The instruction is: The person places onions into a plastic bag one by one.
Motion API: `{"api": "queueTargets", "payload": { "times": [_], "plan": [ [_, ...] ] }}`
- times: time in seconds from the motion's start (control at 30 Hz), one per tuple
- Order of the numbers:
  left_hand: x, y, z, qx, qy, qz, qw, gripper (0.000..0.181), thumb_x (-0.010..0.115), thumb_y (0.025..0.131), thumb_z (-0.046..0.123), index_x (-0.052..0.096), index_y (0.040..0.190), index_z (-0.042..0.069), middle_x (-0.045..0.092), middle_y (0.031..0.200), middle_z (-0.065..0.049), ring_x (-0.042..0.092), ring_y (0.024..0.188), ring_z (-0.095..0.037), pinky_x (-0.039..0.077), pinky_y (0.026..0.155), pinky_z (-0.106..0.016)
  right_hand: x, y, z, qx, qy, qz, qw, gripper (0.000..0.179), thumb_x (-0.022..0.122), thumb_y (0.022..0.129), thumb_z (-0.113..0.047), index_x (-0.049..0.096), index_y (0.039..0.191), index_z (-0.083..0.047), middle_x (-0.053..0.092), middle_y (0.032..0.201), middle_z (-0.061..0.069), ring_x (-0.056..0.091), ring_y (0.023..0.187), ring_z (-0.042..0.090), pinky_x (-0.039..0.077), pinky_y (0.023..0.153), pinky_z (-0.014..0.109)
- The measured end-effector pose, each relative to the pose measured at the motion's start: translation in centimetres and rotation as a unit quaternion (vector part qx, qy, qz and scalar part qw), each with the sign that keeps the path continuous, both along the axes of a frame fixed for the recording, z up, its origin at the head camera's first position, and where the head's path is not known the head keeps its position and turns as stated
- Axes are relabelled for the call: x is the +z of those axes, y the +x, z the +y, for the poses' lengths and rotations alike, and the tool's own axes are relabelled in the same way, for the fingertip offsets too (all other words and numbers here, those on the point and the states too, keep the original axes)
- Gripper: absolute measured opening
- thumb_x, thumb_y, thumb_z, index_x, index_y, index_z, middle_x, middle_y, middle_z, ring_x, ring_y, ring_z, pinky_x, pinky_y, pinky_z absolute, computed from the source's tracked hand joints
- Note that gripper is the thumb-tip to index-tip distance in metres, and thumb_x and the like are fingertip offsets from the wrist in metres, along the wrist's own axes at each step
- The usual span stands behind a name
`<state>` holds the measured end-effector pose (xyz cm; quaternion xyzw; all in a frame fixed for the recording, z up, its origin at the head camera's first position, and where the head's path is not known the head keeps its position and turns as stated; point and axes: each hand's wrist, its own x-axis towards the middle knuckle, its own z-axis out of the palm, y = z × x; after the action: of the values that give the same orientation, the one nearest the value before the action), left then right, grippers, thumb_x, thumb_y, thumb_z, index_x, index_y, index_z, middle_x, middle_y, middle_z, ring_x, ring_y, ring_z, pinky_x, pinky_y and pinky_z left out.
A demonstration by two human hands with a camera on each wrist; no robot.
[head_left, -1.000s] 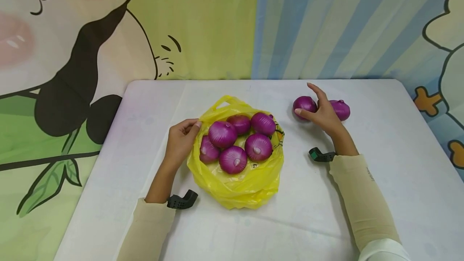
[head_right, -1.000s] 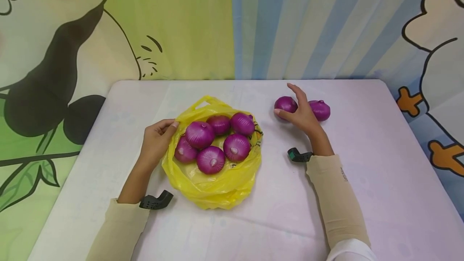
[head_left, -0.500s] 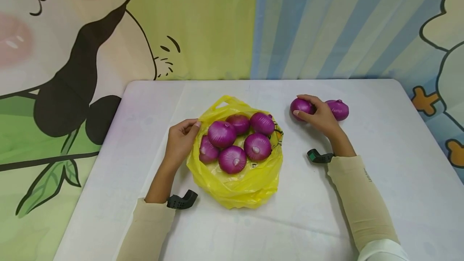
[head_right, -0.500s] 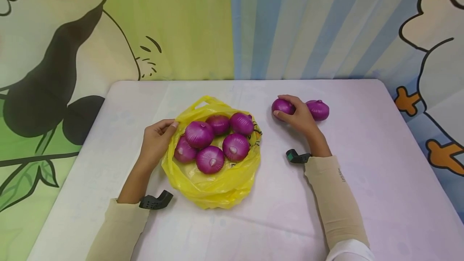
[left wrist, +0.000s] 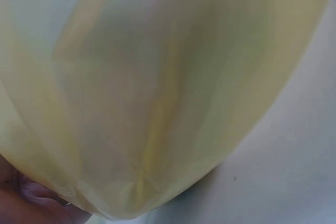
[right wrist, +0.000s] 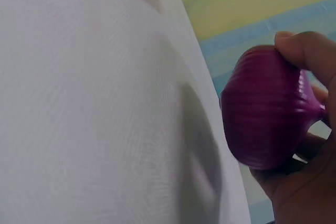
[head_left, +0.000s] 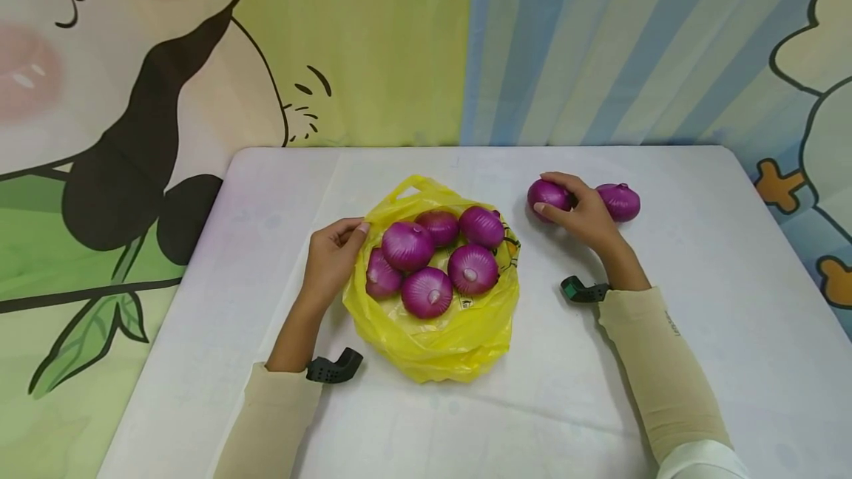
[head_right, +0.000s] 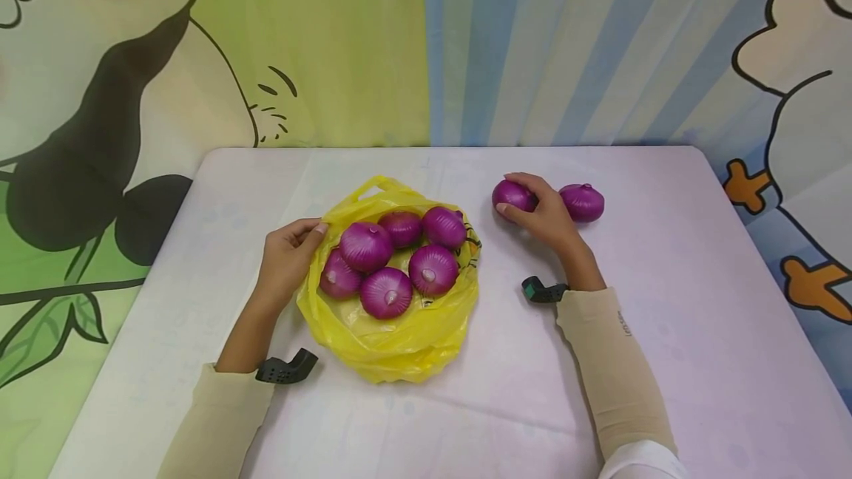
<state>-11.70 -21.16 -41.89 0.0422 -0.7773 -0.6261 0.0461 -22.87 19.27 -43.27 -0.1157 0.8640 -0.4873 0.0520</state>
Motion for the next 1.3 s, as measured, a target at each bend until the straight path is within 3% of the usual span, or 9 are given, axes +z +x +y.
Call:
{"api": "queueTargets", "payload": {
  "times": [0.17, 0.3, 0.47, 0.73, 0.93, 1.1, 1.3],
  "plan": [
    [0.0, 0.0, 0.0, -0.001, -0.001, 0.001, 1.0000, 0.033, 0.061, 0.098, 0.030, 0.069, 0.112, 0.001, 0.070, 0.097, -0.013, 0.067, 0.080, -0.020, 0.058, 0.067, -0.027, 0.8, 0.5, -0.7, 0.038, -0.012, -0.001, 0.9992, 0.057, 0.074, 0.089, -0.021, 0.051, 0.141, -0.017, 0.042, 0.147, 0.009, 0.042, 0.129, 0.034, 0.037, 0.105, 0.054],
    [0.0, 0.0, 0.0, 0.002, -0.003, 0.000, 1.0000, 0.034, 0.062, 0.097, 0.031, 0.070, 0.112, 0.001, 0.070, 0.097, -0.013, 0.067, 0.080, -0.020, 0.058, 0.067, -0.027, 2.1, 1.2, -1.6, 0.068, -0.015, -0.002, 0.9975, 0.056, 0.071, 0.090, -0.013, 0.050, 0.141, -0.008, 0.041, 0.147, 0.014, 0.042, 0.129, 0.037, 0.038, 0.104, 0.056],
    [0.0, 0.0, 0.0, 0.004, -0.011, -0.001, 0.9999, 0.034, 0.062, 0.097, 0.032, 0.070, 0.111, 0.002, 0.070, 0.096, -0.012, 0.067, 0.080, -0.020, 0.057, 0.066, -0.026, 3.6, 2.1, -2.4, 0.069, -0.024, -0.001, 0.9973, 0.054, 0.069, 0.091, -0.010, 0.048, 0.140, -0.001, 0.043, 0.144, 0.020, 0.046, 0.124, 0.039, 0.041, 0.101, 0.055],
    [0.1, 0.0, -0.1, 0.004, -0.014, -0.002, 0.9999, 0.034, 0.062, 0.097, 0.033, 0.070, 0.111, 0.003, 0.070, 0.096, -0.012, 0.066, 0.079, -0.020, 0.057, 0.066, -0.026, 2.5, 1.4, -2.1, 0.090, -0.090, 0.020, 0.9917, 0.053, 0.068, 0.091, -0.008, 0.051, 0.142, -0.011, 0.048, 0.142, 0.011, 0.053, 0.116, 0.027, 0.050, 0.089, 0.022],
    [0.1, 0.0, -0.1, 0.004, -0.012, -0.002, 0.9999, 0.035, 0.062, 0.097, 0.032, 0.070, 0.112, 0.002, 0.070, 0.097, -0.013, 0.066, 0.080, -0.020, 0.057, 0.067, -0.026, 2.9, 1.8, -2.9, 0.158, -0.147, 0.043, 0.9755, 0.052, 0.065, 0.091, 0.000, 0.051, 0.141, -0.006, 0.049, 0.140, 0.015, 0.056, 0.111, 0.023, 0.053, 0.087, 0.025],
    [0.1, 0.1, -0.1, 0.003, -0.010, -0.002, 0.9999, 0.034, 0.062, 0.097, 0.031, 0.070, 0.111, 0.002, 0.070, 0.096, -0.013, 0.066, 0.079, -0.020, 0.057, 0.066, -0.026, 3.5, 2.2, -3.9, 0.209, -0.187, 0.028, 0.9594, 0.050, 0.063, 0.091, 0.003, 0.051, 0.139, -0.003, 0.050, 0.138, 0.015, 0.056, 0.113, 0.028, 0.054, 0.087, 0.031],
    [0.1, 0.1, 0.0, 0.000, -0.008, 0.001, 1.0000, 0.034, 0.062, 0.097, 0.031, 0.070, 0.111, 0.002, 0.070, 0.096, -0.013, 0.066, 0.079, -0.020, 0.057, 0.066, -0.026, 4.2, 2.6, -4.9, 0.278, -0.201, 0.000, 0.9392, 0.050, 0.063, 0.091, 0.003, 0.049, 0.139, 0.000, 0.048, 0.138, 0.019, 0.055, 0.115, 0.033, 0.054, 0.086, 0.039]
  ]
}}
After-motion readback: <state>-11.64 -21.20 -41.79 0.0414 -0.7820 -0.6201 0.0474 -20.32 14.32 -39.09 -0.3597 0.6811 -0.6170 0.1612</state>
